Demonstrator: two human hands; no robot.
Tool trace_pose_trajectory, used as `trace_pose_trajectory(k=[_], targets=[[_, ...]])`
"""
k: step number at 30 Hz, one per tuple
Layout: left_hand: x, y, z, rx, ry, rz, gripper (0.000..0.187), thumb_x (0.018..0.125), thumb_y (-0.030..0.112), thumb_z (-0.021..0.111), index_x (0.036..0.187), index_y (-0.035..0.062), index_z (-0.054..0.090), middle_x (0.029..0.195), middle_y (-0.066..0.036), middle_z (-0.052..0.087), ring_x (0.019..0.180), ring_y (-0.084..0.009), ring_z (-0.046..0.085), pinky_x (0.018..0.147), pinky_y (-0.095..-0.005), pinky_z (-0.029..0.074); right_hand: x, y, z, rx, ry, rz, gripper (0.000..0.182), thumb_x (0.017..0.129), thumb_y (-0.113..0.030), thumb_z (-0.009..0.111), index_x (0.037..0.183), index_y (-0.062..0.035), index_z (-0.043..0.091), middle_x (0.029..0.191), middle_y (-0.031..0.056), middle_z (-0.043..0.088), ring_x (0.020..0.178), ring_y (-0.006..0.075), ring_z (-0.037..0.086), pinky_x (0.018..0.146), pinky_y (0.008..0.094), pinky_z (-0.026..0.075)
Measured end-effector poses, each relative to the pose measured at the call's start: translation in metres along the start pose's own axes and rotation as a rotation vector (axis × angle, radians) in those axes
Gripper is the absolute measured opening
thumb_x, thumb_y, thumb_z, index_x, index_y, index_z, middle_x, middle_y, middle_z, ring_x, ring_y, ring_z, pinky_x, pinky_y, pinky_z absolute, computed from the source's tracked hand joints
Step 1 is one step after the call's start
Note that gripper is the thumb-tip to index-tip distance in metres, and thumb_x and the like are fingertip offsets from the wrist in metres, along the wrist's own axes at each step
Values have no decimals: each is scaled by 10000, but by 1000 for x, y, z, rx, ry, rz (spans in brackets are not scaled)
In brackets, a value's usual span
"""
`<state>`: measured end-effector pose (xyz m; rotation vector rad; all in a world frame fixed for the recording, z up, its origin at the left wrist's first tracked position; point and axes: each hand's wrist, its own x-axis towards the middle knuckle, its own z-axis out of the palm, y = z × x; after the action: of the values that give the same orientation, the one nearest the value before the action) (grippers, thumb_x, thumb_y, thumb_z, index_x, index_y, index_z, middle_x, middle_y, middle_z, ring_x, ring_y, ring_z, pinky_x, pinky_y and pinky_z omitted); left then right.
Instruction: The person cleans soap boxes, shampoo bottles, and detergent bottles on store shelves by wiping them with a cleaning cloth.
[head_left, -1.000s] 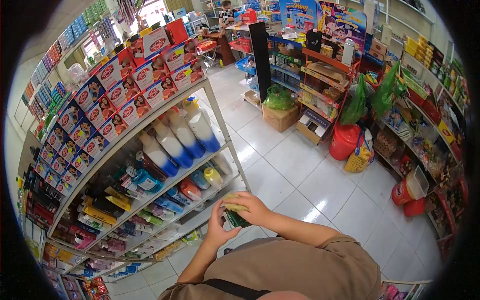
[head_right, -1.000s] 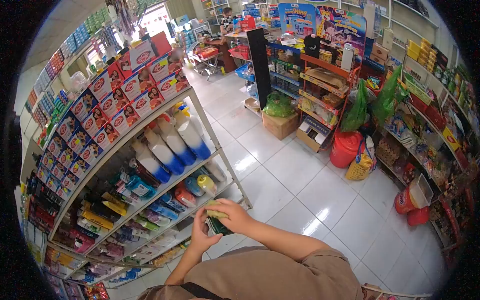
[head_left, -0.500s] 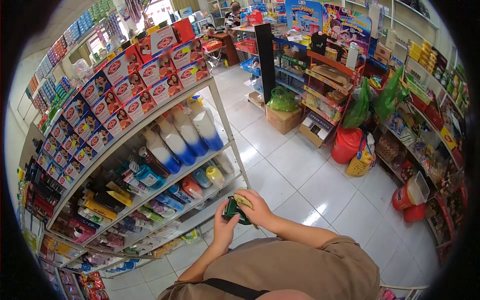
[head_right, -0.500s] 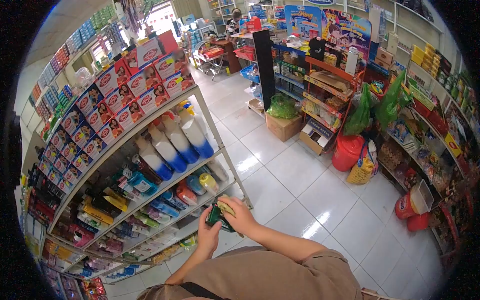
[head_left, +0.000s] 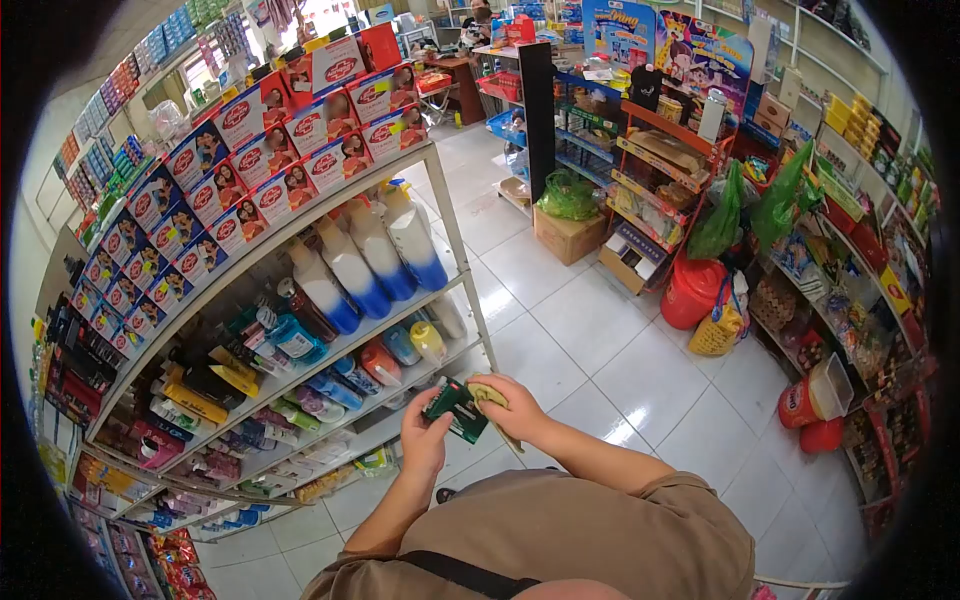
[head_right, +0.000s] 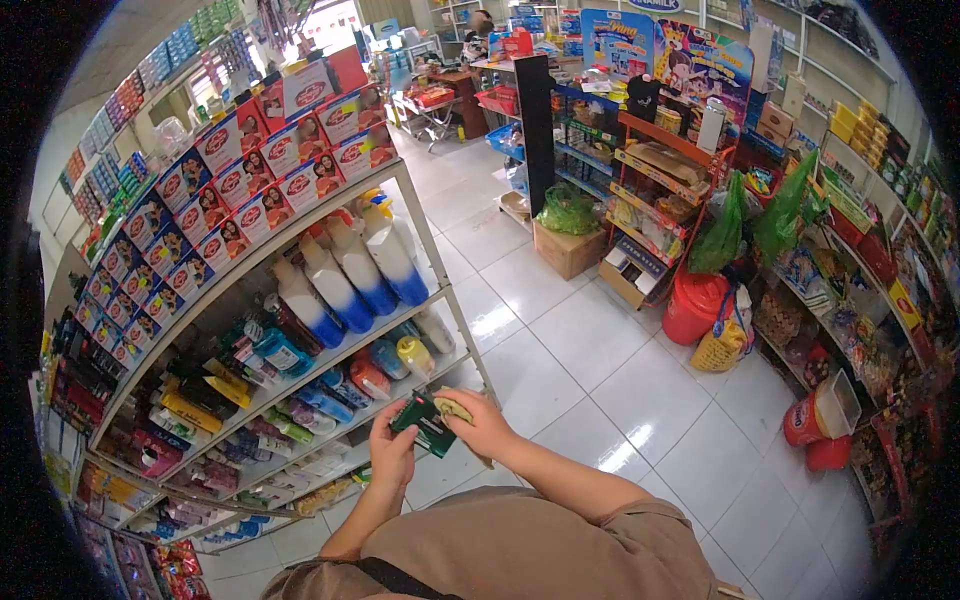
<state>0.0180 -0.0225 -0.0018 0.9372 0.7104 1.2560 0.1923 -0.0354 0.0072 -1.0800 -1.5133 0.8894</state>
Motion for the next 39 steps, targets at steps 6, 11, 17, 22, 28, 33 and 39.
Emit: trace_pose_trajectory(k=[6, 11, 17, 22, 28, 33, 39], targets=[[-7, -6, 2, 64, -79, -88, 424, 723, -105, 569, 1129, 3, 511, 1084, -87, 555, 1004, -168, 522, 875, -286, 407, 2, 0, 1, 89, 30, -13, 364, 790, -69, 530, 1152, -43, 517, 1057, 136, 549, 988, 266, 525, 855, 330, 405], [4, 21, 8, -80, 49, 29, 428, 712, -113, 555, 1121, 3, 506, 1075, -92, 560, 982, -169, 534, 862, -281, 415, 3, -1, 2, 42, -24, -50, 359, 797, -74, 526, 1154, -43, 515, 1048, 138, 548, 976, 263, 527, 850, 328, 406], [-2, 7, 6, 177, -89, -37, 395, 741, -62, 577, 1122, 12, 506, 1036, -72, 560, 931, -129, 537, 795, -244, 430, 7, -4, -1, 102, 24, -54, 354, 800, -73, 520, 1152, -41, 512, 1037, 140, 547, 967, 266, 529, 846, 331, 405], [-2, 14, 14, 303, -4, 1, 415, 728, -71, 577, 1124, 15, 486, 1041, -78, 552, 943, -154, 541, 818, -264, 436, 10, -13, 0, 60, 21, -62, 372, 806, -82, 523, 1176, -48, 490, 1027, 144, 547, 962, 269, 528, 842, 334, 404], [18, 45, 5, 183, -61, 32, 409, 745, -20, 629, 1129, 21, 495, 1044, -63, 541, 935, -132, 536, 805, -249, 439, 7, -1, 6, 77, 22, -26, 356, 819, -96, 532, 1168, -38, 494, 1034, 137, 551, 959, 244, 532, 843, 330, 408], [19, 43, 13, 371, -328, 11, 586, 713, 13, 691, 1230, 22, 414, 1162, -93, 473, 1035, -144, 490, 825, -256, 441, 16, 0, -14, 40, 34, -19, 261, 836, -93, 526, 1085, -14, 541, 1023, 110, 558, 948, 199, 539, 841, 313, 417], [14, 6, 10, 446, -302, -116, 663, 756, 50, 624, 1344, 54, 317, 1184, -70, 484, 1031, -144, 501, 840, -273, 440, 12, -25, -4, -350, 1, -320, 330, 742, -75, 616, 1067, -58, 566, 1077, 150, 546, 1007, 333, 525, 856, 374, 431]])
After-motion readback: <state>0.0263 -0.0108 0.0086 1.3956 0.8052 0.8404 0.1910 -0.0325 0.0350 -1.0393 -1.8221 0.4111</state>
